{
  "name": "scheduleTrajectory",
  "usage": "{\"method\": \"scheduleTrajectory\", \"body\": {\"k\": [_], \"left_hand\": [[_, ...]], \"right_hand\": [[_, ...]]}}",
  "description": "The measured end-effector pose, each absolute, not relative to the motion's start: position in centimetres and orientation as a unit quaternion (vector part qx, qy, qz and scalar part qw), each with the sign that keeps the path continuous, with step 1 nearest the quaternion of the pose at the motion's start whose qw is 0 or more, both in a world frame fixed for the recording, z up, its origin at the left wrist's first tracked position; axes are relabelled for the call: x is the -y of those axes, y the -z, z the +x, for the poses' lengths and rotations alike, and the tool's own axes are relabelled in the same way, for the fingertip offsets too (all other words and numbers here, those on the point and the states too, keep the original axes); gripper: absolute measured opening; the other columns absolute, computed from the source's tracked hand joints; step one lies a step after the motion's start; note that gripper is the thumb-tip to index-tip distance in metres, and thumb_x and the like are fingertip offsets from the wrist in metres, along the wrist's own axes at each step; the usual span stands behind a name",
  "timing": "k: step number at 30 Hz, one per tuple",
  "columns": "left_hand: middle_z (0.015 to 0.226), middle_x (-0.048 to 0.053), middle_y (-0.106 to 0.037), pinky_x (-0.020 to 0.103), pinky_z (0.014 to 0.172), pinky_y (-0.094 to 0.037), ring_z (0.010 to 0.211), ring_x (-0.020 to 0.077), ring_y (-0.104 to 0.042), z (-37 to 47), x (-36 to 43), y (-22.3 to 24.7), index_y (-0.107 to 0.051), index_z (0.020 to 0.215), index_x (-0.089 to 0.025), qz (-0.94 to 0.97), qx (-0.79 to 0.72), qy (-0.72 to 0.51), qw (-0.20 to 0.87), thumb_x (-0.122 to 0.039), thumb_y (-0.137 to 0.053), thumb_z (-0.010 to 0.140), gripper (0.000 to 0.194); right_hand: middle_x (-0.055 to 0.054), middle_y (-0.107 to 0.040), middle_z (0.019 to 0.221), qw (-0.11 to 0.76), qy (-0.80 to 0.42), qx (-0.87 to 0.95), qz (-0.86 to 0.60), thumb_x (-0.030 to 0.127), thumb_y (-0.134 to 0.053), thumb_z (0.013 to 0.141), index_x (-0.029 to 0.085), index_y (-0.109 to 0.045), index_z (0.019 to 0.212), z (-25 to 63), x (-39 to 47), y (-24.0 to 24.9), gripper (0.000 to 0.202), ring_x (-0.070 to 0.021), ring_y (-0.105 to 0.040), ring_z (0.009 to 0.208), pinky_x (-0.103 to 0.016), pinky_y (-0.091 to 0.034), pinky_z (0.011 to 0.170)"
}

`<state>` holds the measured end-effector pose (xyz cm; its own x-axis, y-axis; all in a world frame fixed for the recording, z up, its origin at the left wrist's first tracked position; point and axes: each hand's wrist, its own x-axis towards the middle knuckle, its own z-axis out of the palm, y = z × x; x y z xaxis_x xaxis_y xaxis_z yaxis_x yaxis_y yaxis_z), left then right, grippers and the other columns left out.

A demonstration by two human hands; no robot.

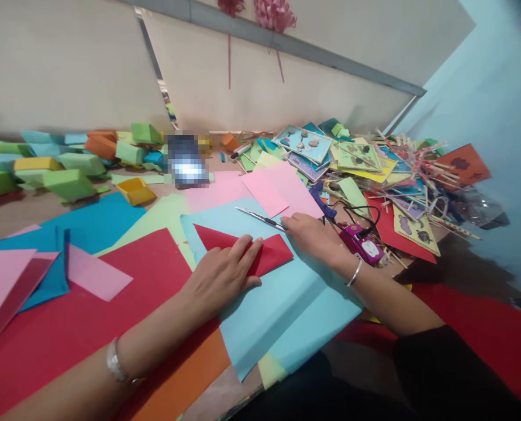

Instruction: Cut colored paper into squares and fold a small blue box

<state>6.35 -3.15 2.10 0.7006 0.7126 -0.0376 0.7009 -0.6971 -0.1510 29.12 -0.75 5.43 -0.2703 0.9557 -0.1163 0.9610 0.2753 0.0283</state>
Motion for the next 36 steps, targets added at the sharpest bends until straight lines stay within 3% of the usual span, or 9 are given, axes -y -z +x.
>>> {"method": "scheduleTrajectory", "body": {"k": [6,11,18,25,30,36], "left_hand": [[0.144,0.024,-0.054,0.038,0.072,-0.052,0.095,0.03,-0.07,6.2,3.1,-1.7,-0.041,0.151,-0.009,-0.924,0.375,-0.042,0.06,-0.047,-0.054,0.098,0.066],[0.141,0.024,-0.055,0.038,0.071,-0.05,0.092,0.0286,-0.069,6.2,3.0,-2.0,-0.043,0.148,-0.01,-0.918,0.393,-0.027,0.054,-0.043,-0.057,0.098,0.062],[0.138,0.021,-0.056,0.036,0.068,-0.047,0.094,0.0277,-0.068,6.6,0.9,-3.2,-0.044,0.147,-0.012,-0.911,0.406,-0.05,0.05,-0.039,-0.052,0.1,0.054],[0.14,0.022,-0.054,0.037,0.075,-0.051,0.106,0.0327,-0.065,3.9,-2.2,-2.9,-0.044,0.146,-0.014,-0.902,0.43,-0.007,0.031,-0.033,-0.057,0.097,0.054],[0.145,0.016,-0.053,0.037,0.085,-0.051,0.109,0.0294,-0.063,2.5,-3.4,-2.1,-0.045,0.146,-0.021,-0.906,0.422,0.002,0.019,-0.039,-0.052,0.099,0.051],[0.144,0.017,-0.054,0.038,0.085,-0.051,0.107,0.0289,-0.063,2.2,-3.8,-1.8,-0.045,0.148,-0.021,-0.913,0.408,0.009,0.006,-0.04,-0.049,0.1,0.052]], "right_hand": [[-0.009,-0.067,0.097,0.037,-0.02,-0.815,0.579,0.019,-0.055,0.095,0.021,-0.068,0.099,29.5,1.1,-4.5,0.014,-0.0239,-0.06,0.087,-0.031,-0.039,0.066],[-0.011,-0.066,0.101,-0.014,-0.032,-0.796,0.605,0.011,-0.049,0.095,0.019,-0.068,0.098,31.0,0.9,-4.1,0.021,-0.0241,-0.059,0.093,-0.033,-0.043,0.076],[-0.008,-0.074,0.098,-0.2,0.096,-0.787,0.575,0.011,-0.05,0.09,0.018,-0.072,0.096,35.2,2.4,-4.7,0.023,-0.0211,-0.064,0.091,-0.034,-0.045,0.082],[-0.008,-0.072,0.096,-0.084,0.109,-0.804,0.579,0.007,-0.052,0.088,0.017,-0.073,0.097,35.3,2.8,-5.0,0.025,-0.0212,-0.064,0.091,-0.031,-0.044,0.078],[-0.012,-0.071,0.1,0.003,0.056,-0.815,0.576,0.011,-0.05,0.095,0.016,-0.074,0.101,34.0,2.1,-5.5,0.025,-0.024,-0.064,0.096,-0.033,-0.044,0.079],[-0.011,-0.067,0.104,-0.014,0.042,-0.848,0.528,0.016,-0.059,0.093,0.02,-0.07,0.115,30.9,0.5,-5.9,0.025,-0.0227,-0.06,0.101,-0.031,-0.044,0.082]]}}
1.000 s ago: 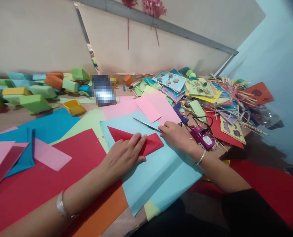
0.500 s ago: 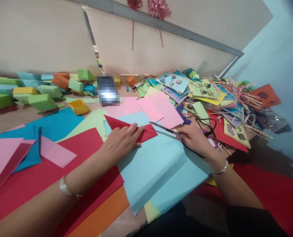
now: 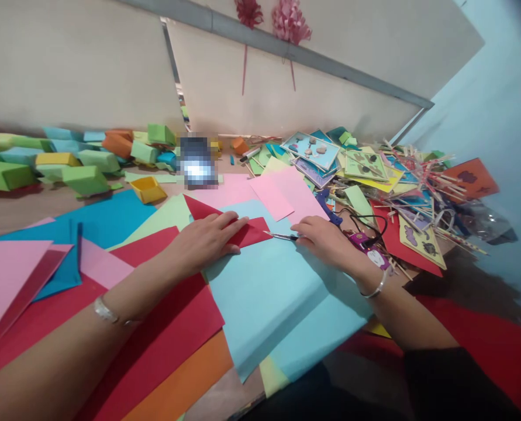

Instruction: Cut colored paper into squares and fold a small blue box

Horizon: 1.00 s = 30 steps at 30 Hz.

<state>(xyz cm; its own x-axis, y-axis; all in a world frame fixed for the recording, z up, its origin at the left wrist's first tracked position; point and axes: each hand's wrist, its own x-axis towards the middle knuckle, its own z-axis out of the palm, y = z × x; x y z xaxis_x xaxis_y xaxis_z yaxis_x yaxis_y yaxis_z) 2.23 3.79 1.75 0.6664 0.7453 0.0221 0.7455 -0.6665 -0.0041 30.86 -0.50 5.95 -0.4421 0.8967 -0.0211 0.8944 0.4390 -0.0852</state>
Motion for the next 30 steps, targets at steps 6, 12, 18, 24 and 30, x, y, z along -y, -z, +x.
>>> {"method": "scheduleTrajectory", "body": {"k": [6,12,18,24,30], "left_hand": [[0.151,0.018,-0.047,0.045,0.09,-0.051,0.112,0.0321,-0.061,2.1,-3.4,-1.7,-0.054,0.143,-0.025,-0.922,0.385,0.047,0.006,-0.034,-0.05,0.1,0.045],[0.155,0.005,-0.048,0.045,0.116,-0.036,0.145,0.0249,-0.038,2.0,-4.0,-0.1,-0.054,0.143,-0.029,-0.952,0.282,0.091,-0.078,-0.022,-0.029,0.104,0.047],[0.168,0.002,-0.019,0.049,0.124,-0.016,0.155,0.0251,-0.015,2.0,-3.8,0.9,-0.024,0.158,-0.032,-0.951,0.279,0.045,-0.127,-0.051,-0.029,0.105,0.057],[0.168,0.002,-0.017,0.048,0.124,-0.014,0.155,0.0263,-0.013,2.0,-3.7,1.1,-0.022,0.158,-0.033,-0.956,0.273,0.044,-0.094,-0.056,-0.031,0.103,0.06],[0.167,0.002,-0.018,0.046,0.125,-0.013,0.155,0.0256,-0.014,2.1,-3.7,1.2,-0.023,0.158,-0.033,-0.956,0.276,0.038,-0.089,-0.06,-0.032,0.102,0.063]], "right_hand": [[-0.005,-0.064,0.086,0.06,-0.123,0.837,-0.53,0.024,-0.057,0.095,0.023,-0.073,0.102,29.4,-0.7,-4.2,0.018,-0.0181,-0.056,0.08,-0.029,-0.04,0.07],[-0.005,-0.064,0.086,0.122,-0.181,0.803,-0.555,0.03,-0.055,0.096,0.023,-0.071,0.099,29.9,-0.4,-2.9,0.017,-0.0185,-0.055,0.077,-0.031,-0.042,0.069],[-0.005,-0.063,0.087,0.139,-0.214,0.796,-0.549,0.035,-0.056,0.096,0.021,-0.07,0.096,30.1,-0.7,-2.9,0.019,-0.0171,-0.054,0.077,-0.031,-0.043,0.07],[-0.004,-0.062,0.086,0.135,-0.234,0.796,-0.541,0.038,-0.056,0.097,0.021,-0.069,0.094,30.1,-1.0,-2.9,0.022,-0.0164,-0.053,0.077,-0.029,-0.042,0.068],[-0.004,-0.062,0.084,0.122,-0.247,0.81,-0.518,0.039,-0.054,0.098,0.022,-0.069,0.095,30.7,-0.8,-3.3,0.023,-0.0167,-0.052,0.076,-0.03,-0.042,0.068]]}}
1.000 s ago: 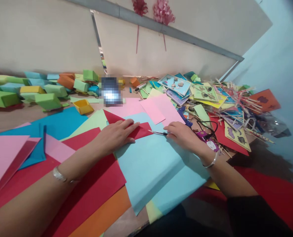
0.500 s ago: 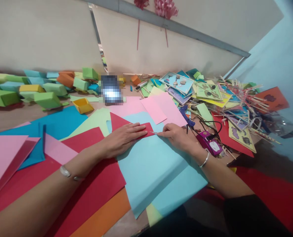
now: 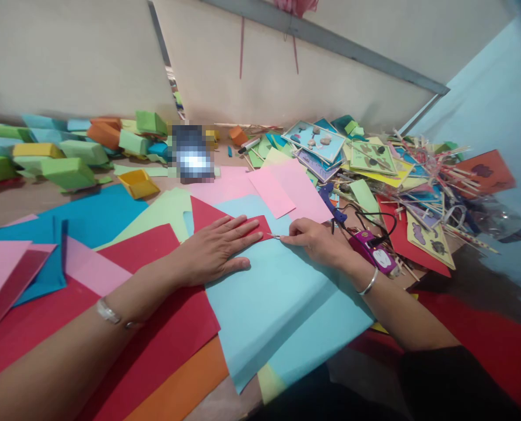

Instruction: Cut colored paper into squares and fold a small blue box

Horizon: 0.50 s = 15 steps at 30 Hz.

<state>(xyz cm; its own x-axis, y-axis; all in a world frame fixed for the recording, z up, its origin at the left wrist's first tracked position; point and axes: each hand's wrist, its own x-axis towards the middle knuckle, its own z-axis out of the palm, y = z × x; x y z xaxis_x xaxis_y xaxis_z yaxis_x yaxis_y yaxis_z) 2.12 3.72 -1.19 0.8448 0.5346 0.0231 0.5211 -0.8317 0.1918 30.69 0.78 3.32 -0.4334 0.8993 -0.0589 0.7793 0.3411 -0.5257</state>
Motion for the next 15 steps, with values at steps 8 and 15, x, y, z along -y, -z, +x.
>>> {"method": "scheduleTrajectory", "body": {"k": [8,15], "left_hand": [[0.168,0.002,-0.013,0.045,0.125,-0.008,0.156,0.0246,-0.009,2.4,-3.7,1.0,-0.022,0.158,-0.029,0.958,-0.271,-0.027,0.088,-0.063,-0.025,0.102,0.066],[0.168,0.003,-0.012,0.046,0.125,-0.009,0.156,0.0265,-0.009,2.4,-3.7,1.1,-0.023,0.158,-0.028,0.958,-0.269,-0.032,0.089,-0.063,-0.023,0.102,0.067]], "right_hand": [[-0.004,-0.062,0.087,0.112,-0.209,0.816,-0.527,0.036,-0.054,0.098,0.021,-0.069,0.096,31.0,0.3,-3.6,0.021,-0.0163,-0.052,0.078,-0.028,-0.041,0.067],[-0.002,-0.06,0.082,0.096,-0.213,0.814,-0.531,0.034,-0.055,0.097,0.022,-0.069,0.093,29.9,0.0,-3.3,0.019,-0.016,-0.051,0.074,-0.029,-0.042,0.069]]}}
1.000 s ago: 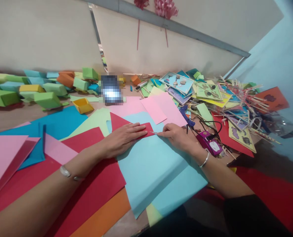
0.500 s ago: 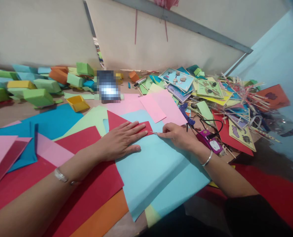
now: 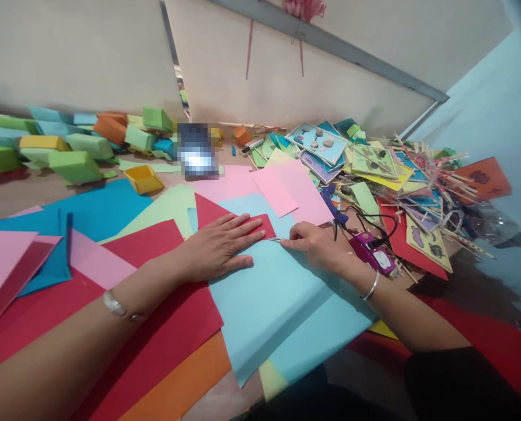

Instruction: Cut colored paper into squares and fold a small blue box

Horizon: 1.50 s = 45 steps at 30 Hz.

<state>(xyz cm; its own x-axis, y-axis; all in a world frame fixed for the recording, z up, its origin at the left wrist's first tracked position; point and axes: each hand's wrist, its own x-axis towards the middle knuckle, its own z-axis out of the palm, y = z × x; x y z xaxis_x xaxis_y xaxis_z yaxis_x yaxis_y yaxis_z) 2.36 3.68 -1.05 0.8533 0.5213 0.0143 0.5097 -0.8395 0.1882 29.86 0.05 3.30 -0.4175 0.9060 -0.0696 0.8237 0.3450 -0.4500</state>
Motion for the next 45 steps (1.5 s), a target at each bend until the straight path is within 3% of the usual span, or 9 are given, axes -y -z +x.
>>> {"method": "scheduleTrajectory", "body": {"k": [16,19,22,25,28,35,39,45], "left_hand": [[0.167,0.004,-0.017,0.051,0.125,-0.011,0.155,0.0302,-0.011,3.7,-3.0,1.3,-0.024,0.159,-0.029,0.945,-0.303,-0.049,0.115,-0.07,-0.026,0.098,0.073],[0.168,0.003,-0.015,0.053,0.124,-0.013,0.156,0.0304,-0.006,4.4,-2.7,0.6,-0.023,0.159,-0.03,0.938,-0.312,-0.087,0.12,-0.062,-0.03,0.101,0.067],[0.169,-0.001,-0.017,0.054,0.123,-0.015,0.156,0.0298,-0.005,3.3,-3.3,-0.2,-0.038,0.153,-0.035,0.939,-0.305,-0.114,0.113,-0.048,-0.03,0.105,0.05],[0.168,-0.003,-0.021,0.056,0.121,-0.016,0.156,0.0333,-0.007,1.2,-4.6,-0.2,-0.051,0.144,-0.041,0.946,-0.294,-0.084,0.107,-0.048,-0.04,0.103,0.043],[0.166,-0.002,-0.025,0.059,0.12,-0.014,0.155,0.0362,-0.011,-0.2,-5.4,0.4,-0.045,0.147,-0.045,0.945,-0.304,-0.039,0.119,-0.054,-0.042,0.101,0.047],[0.168,-0.002,-0.015,0.065,0.119,-0.009,0.154,0.0389,-0.01,0.2,-5.1,-0.1,-0.032,0.15,-0.049,0.934,-0.328,0.023,0.141,-0.053,-0.038,0.103,0.048],[0.168,-0.002,-0.013,0.066,0.119,-0.008,0.154,0.039,-0.008,0.3,-5.1,-0.3,-0.03,0.151,-0.049,0.932,-0.334,0.041,0.137,-0.052,-0.039,0.103,0.049],[0.168,-0.001,-0.012,0.065,0.119,-0.006,0.155,0.0384,-0.007,0.4,-5.0,-0.6,-0.03,0.152,-0.048,0.932,-0.334,0.052,0.134,-0.053,-0.039,0.103,0.05]], "right_hand": [[-0.003,-0.056,0.08,0.14,-0.136,0.888,-0.416,0.025,-0.055,0.098,0.019,-0.07,0.09,27.8,0.0,-1.0,0.018,-0.0165,-0.046,0.074,-0.029,-0.036,0.067],[-0.003,-0.056,0.079,0.149,-0.149,0.885,-0.416,0.025,-0.055,0.098,0.019,-0.072,0.091,28.2,-0.5,-0.9,0.019,-0.0164,-0.047,0.074,-0.029,-0.037,0.067],[-0.003,-0.055,0.079,0.146,-0.152,0.882,-0.421,0.027,-0.053,0.098,0.019,-0.073,0.093,28.5,-0.6,-0.8,0.021,-0.016,-0.047,0.073,-0.029,-0.038,0.067],[-0.003,-0.055,0.079,0.144,-0.147,0.886,-0.416,0.029,-0.05,0.1,0.02,-0.072,0.092,28.6,-0.5,-0.8,0.025,-0.0165,-0.047,0.073,-0.03,-0.039,0.067],[-0.005,-0.056,0.08,0.148,-0.137,0.895,-0.398,0.029,-0.046,0.101,0.019,-0.072,0.094,28.7,-0.5,-0.8,0.029,-0.0175,-0.048,0.074,-0.031,-0.041,0.068],[-0.006,-0.058,0.084,0.146,-0.098,0.91,-0.375,0.028,-0.042,0.103,0.019,-0.072,0.097,28.8,-0.2,-0.8,0.032,-0.0178,-0.049,0.078,-0.03,-0.044,0.068],[-0.007,-0.059,0.087,0.138,-0.084,0.917,-0.364,0.024,-0.042,0.103,0.021,-0.073,0.101,28.7,0.0,-0.8,0.031,-0.0183,-0.049,0.079,-0.03,-0.042,0.067],[-0.005,-0.058,0.084,0.109,-0.123,0.876,-0.454,0.032,-0.051,0.1,0.018,-0.069,0.093,27.9,0.3,-3.0,0.024,-0.0182,-0.049,0.079,-0.03,-0.039,0.069]]}}
